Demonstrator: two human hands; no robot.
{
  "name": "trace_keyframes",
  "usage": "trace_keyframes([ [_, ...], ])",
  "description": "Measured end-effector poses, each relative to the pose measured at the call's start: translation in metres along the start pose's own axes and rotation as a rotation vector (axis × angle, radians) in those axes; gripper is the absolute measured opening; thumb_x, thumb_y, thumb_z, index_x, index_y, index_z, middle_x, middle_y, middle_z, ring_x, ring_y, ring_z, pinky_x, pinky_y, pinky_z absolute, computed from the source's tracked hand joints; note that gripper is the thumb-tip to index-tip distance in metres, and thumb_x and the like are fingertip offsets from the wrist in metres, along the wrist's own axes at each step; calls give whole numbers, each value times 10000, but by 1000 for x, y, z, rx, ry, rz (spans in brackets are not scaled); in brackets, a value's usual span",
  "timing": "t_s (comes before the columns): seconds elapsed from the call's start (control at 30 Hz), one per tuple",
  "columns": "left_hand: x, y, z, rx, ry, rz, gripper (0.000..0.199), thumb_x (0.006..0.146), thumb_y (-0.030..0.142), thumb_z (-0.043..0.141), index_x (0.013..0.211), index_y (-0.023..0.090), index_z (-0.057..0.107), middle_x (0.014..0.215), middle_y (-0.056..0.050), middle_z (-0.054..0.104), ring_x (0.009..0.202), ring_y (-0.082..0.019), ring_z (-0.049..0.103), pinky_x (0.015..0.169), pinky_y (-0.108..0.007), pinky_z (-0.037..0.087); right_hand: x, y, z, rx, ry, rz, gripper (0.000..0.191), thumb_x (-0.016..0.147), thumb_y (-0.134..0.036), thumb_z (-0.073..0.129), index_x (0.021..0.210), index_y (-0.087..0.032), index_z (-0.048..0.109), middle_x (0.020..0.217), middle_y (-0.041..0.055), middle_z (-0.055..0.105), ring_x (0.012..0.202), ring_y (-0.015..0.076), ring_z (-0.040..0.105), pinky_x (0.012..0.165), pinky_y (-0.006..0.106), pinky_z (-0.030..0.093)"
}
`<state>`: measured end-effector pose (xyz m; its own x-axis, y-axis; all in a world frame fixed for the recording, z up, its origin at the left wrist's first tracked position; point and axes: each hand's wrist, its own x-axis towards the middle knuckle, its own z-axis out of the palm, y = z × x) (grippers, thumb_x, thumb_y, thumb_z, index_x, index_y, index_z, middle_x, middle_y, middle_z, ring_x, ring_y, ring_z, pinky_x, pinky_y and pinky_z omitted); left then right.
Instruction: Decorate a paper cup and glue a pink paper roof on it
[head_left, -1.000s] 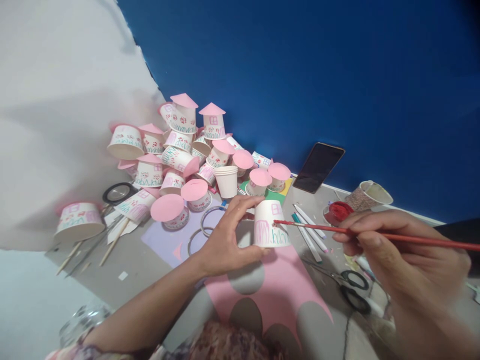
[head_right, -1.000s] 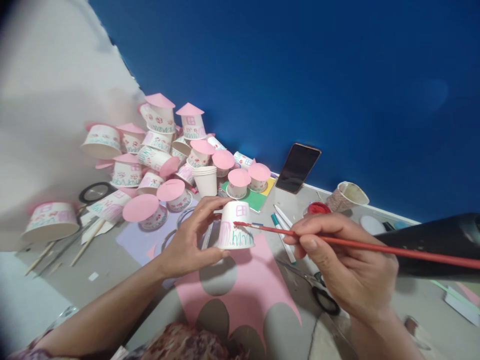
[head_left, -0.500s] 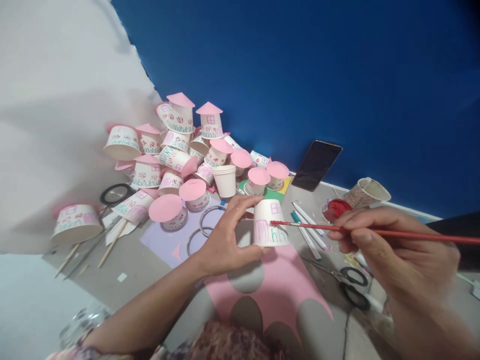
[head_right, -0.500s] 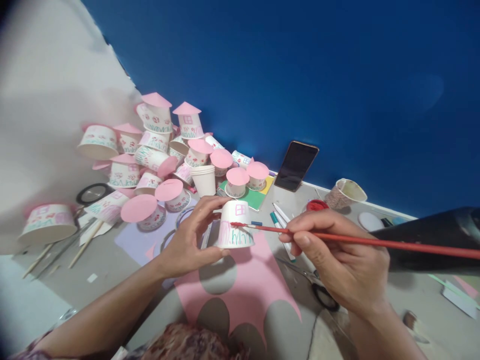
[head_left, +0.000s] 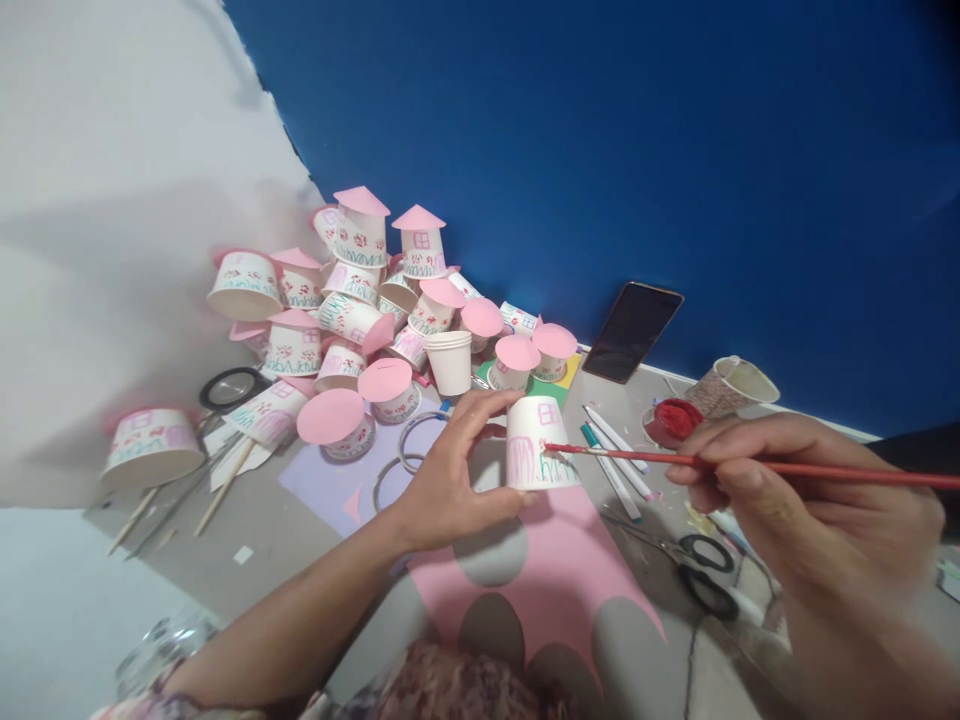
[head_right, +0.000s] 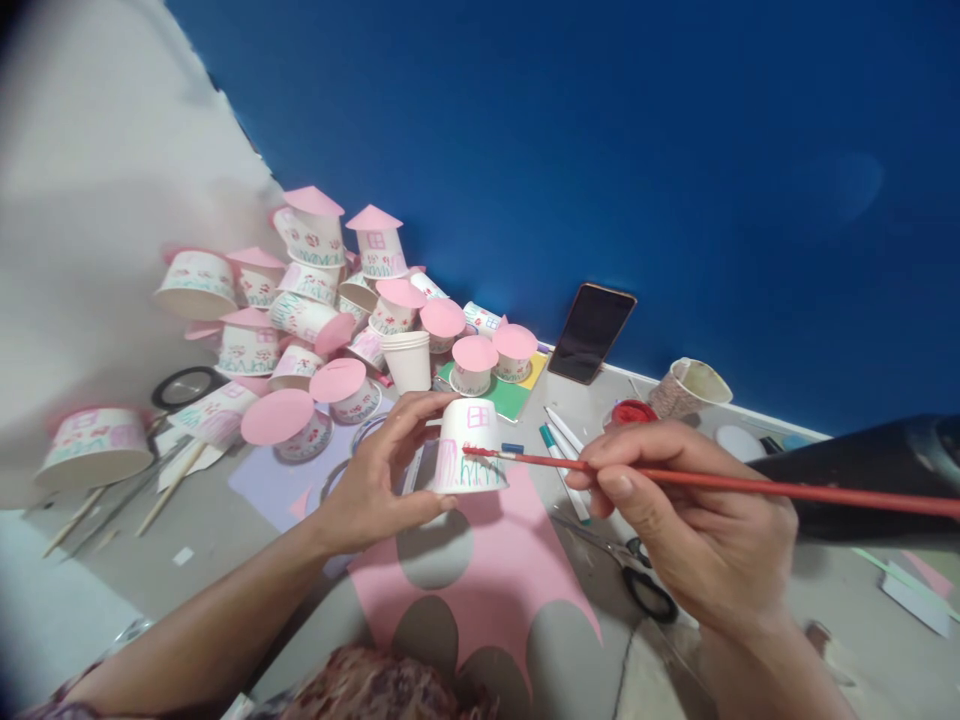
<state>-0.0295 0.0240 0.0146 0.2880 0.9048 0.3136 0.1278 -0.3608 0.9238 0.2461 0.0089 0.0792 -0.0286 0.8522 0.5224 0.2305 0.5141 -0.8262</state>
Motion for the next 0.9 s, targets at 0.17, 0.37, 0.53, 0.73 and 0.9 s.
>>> trace_keyframes([
  [0.17,0,0,1,-9,-8,10,836,709,146,841,1461,353,540,1458,-95,524,1388,-346,532,1146,-517,527,-3,4,2,21,62,-1,75,889,-147,777,890,-217,803,766,34,786,526,149,671,464,254,574],
  [0.37,-1,-2,2,-16,-1,-1,865,705,114,825,1475,369,525,1491,-89,506,1407,-349,528,1178,-535,503,-2,7,-2,61,112,31,23,892,-200,794,899,-214,811,737,47,786,572,180,708,452,259,560],
  [0.53,-1,-2,1,-22,-19,1,890,687,69,796,1476,372,519,1508,-82,501,1420,-352,525,1201,-547,484,0,4,-1,10,83,14,45,905,-187,774,886,-216,803,723,28,778,512,141,648,467,244,569],
  [0.73,-1,-1,1,-19,-19,-6,882,683,88,803,1477,354,523,1496,-92,520,1414,-360,531,1191,-546,497,0,6,1,0,35,19,54,888,-173,781,874,-220,803,740,28,779,483,141,638,438,249,563],
  [0.9,-1,0,2,-45,-10,-22,873,685,81,800,1471,343,528,1499,-92,532,1412,-351,545,1202,-534,483,-2,7,-3,29,70,22,52,904,-171,773,897,-212,804,744,40,782,526,152,661,459,256,556],
])
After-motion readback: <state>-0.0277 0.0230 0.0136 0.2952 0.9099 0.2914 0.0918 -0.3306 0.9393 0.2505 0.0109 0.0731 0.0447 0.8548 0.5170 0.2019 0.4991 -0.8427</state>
